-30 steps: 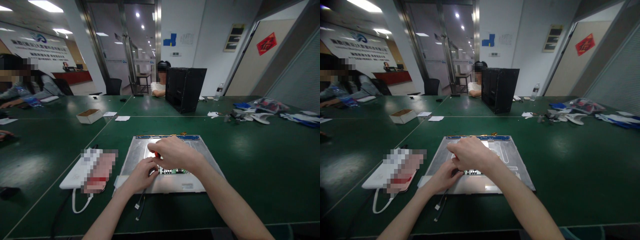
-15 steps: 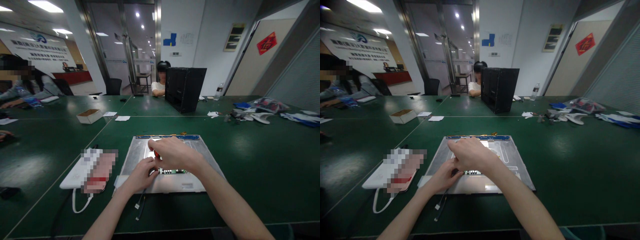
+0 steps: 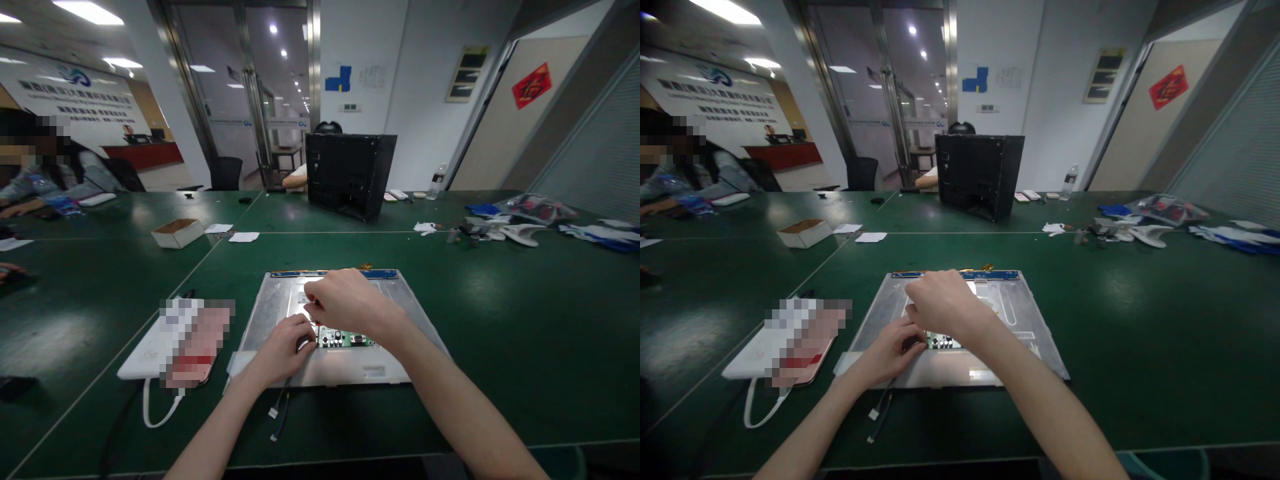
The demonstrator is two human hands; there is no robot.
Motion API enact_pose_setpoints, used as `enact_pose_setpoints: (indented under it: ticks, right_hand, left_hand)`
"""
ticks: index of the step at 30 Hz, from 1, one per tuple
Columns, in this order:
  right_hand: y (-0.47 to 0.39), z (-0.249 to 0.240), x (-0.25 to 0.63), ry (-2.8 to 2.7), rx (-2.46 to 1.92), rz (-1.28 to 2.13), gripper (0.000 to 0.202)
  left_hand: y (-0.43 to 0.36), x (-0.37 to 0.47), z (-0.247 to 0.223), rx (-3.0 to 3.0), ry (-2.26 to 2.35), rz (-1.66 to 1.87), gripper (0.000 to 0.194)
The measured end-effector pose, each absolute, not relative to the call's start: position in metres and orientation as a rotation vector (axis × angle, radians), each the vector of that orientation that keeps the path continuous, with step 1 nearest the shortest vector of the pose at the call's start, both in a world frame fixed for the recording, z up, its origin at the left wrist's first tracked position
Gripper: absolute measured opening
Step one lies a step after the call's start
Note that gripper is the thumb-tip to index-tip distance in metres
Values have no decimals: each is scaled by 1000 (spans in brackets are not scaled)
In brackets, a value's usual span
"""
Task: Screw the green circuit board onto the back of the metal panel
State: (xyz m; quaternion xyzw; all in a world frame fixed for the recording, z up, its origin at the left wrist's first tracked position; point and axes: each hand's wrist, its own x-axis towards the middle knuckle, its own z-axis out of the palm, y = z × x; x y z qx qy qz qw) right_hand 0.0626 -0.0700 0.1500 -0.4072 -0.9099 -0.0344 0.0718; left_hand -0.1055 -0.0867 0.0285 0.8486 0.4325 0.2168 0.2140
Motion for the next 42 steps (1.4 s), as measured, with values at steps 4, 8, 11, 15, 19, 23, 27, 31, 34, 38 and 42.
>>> enact_pose_setpoints:
  ticks: [4,8,11,15,19,23,27,31,34,38,42]
  right_hand:
    - [-72,150,66,-2797,-1087,-36,26]
    - [-74,152,68,-2840,-958,83,24]
    - [-75,152,68,-2859,-906,101,19]
    - [-75,152,66,-2831,-1006,11,16]
    - [-73,153,64,-2767,-1141,-9,26]
    - [-73,152,65,-2781,-1137,4,26]
    - [-73,149,66,-2798,-1060,-46,17]
    - [-74,150,69,-2846,-969,28,25]
    - [-74,151,70,-2861,-970,42,25]
    - [-72,151,67,-2790,-1065,-36,21]
    - [-71,150,64,-2761,-1156,-59,21]
  left_hand:
    - [-85,-106,25,2353,1185,617,11]
    - [-84,-106,20,2352,1177,655,10]
    - [-84,-106,19,2339,1188,649,9]
    - [-85,-106,21,2344,1221,634,10]
    - [-85,-106,22,2375,1200,599,10]
    - [-84,-106,23,2388,1197,597,9]
    - [-84,-106,24,2372,1179,623,11]
    - [-84,-106,23,2368,1158,635,13]
    - [-85,-106,23,2366,1173,637,13]
    - [-85,-106,23,2352,1214,617,11]
    - [-85,-106,23,2362,1199,599,9]
